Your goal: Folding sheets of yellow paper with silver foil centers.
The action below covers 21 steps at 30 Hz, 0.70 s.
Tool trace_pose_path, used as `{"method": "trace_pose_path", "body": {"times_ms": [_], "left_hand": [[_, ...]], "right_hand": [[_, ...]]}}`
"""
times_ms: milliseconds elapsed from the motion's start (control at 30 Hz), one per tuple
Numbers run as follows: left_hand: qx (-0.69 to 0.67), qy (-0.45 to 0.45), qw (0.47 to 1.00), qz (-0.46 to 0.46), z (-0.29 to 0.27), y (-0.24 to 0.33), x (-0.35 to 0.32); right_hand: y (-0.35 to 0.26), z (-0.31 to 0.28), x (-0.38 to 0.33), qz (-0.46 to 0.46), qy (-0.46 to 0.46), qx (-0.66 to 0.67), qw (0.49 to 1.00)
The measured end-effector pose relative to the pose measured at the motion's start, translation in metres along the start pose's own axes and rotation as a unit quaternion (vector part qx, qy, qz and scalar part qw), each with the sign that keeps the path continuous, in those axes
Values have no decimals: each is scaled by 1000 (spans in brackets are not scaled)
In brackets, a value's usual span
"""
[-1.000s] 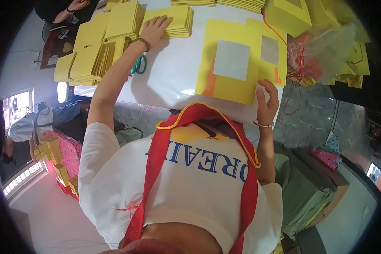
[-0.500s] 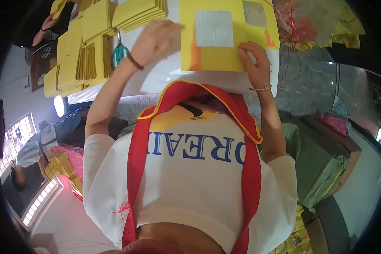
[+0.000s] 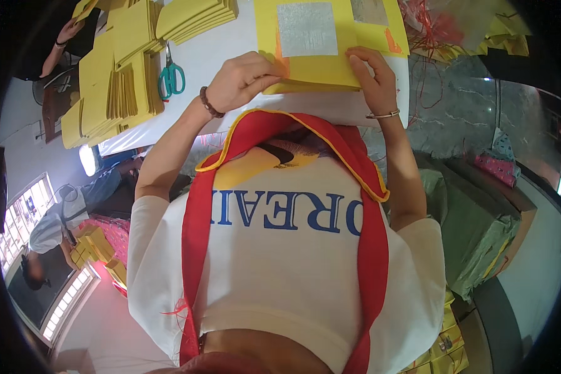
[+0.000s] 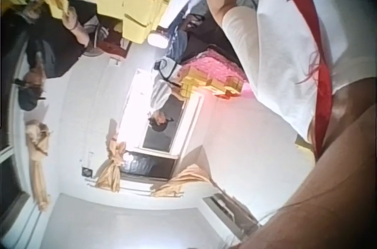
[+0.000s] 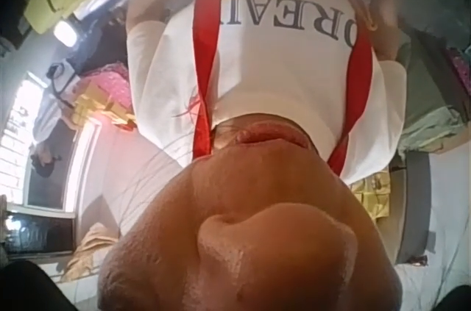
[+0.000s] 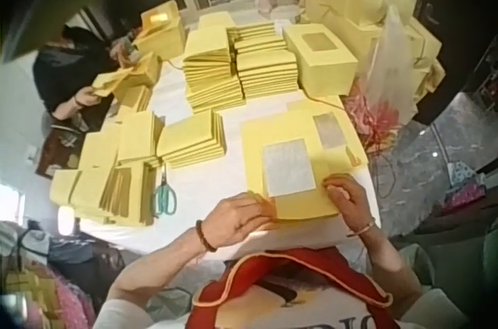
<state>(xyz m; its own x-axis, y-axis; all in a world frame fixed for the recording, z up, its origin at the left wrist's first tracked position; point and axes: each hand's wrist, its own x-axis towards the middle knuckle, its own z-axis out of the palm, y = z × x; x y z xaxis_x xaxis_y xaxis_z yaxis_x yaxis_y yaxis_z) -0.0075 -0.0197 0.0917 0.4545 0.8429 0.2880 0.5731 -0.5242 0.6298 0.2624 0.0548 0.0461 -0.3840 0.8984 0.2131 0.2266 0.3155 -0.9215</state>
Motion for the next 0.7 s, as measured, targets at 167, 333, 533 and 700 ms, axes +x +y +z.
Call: {"method": "trace_pose_path", "body": {"times_ms": [167, 333, 533, 700], "left_hand": [[-66, -32, 995, -64, -6, -3, 5], [-156, -65, 977, -130, -7, -12, 7], [-271, -88, 936, -204, -7, -21, 9], [-314, -109, 917, -221, -11, -21, 12]], "right_hand": [[-1, -1, 0, 47, 0, 32, 998], [-2, -3, 0, 26, -2, 59, 998], [-1, -3, 0, 14, -3, 80, 997], [2, -4, -1, 23, -9, 78, 997]]}}
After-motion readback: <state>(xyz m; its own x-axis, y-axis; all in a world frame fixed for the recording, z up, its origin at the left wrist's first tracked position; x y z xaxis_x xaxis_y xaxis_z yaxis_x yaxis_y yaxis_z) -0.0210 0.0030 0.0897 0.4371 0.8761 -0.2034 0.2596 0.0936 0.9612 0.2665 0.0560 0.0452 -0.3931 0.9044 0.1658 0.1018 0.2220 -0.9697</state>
